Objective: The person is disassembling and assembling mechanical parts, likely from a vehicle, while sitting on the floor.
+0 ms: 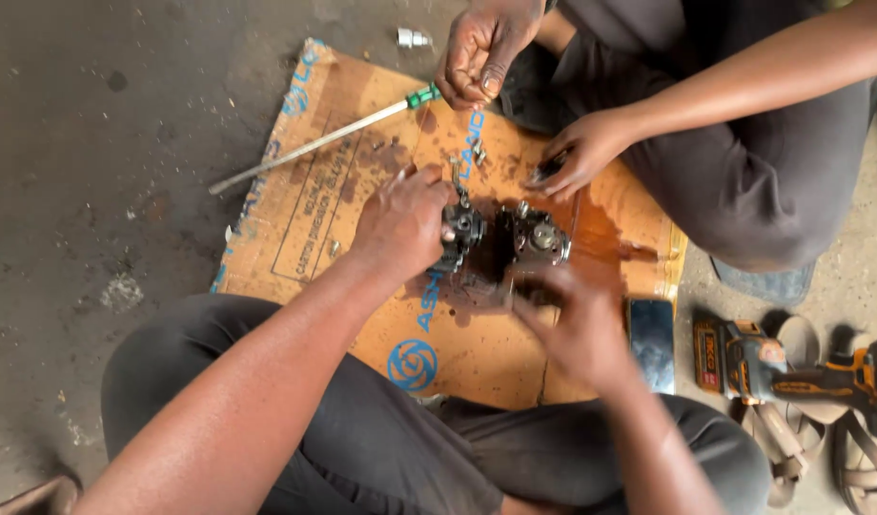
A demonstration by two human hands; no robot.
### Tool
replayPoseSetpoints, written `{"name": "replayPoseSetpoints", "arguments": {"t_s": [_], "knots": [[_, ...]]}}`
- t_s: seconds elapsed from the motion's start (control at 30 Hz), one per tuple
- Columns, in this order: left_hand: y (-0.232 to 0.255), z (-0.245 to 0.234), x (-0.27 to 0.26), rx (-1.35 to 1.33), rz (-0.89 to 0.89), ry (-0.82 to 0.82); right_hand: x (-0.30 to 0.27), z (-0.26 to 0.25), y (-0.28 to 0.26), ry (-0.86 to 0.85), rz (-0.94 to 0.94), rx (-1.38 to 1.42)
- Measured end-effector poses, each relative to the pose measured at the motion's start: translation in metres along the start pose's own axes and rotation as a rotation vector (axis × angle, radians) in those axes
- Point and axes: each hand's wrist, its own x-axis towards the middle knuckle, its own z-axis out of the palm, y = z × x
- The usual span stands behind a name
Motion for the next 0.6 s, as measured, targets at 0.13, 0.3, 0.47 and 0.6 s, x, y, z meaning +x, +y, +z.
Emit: {"name": "replayPoseSetpoints", "arguments": {"t_s": [0.13, 0.3, 0.47, 0.6], "knots": [[0.0, 0.002, 0.001, -0.005, 0.015, 0.003, -0.024, 0.021, 0.02, -0.084, 0.057, -0.014], [0.001, -0.002, 0.0, -0.022, -0.017, -0.032, -0.013, 0.032, 0.02, -0.169, 0.15, -0.163], [0.005, -0.009, -0.002, -0.028, -0.047, -0.039, -0.009, 0.035, 0.022, -0.165, 0.077, -0.149], [0.005, -0.008, 0.001, -0.04, -0.066, -0.071, -0.008, 0.033, 0.017, -0.173, 0.121, -0.119]]}}
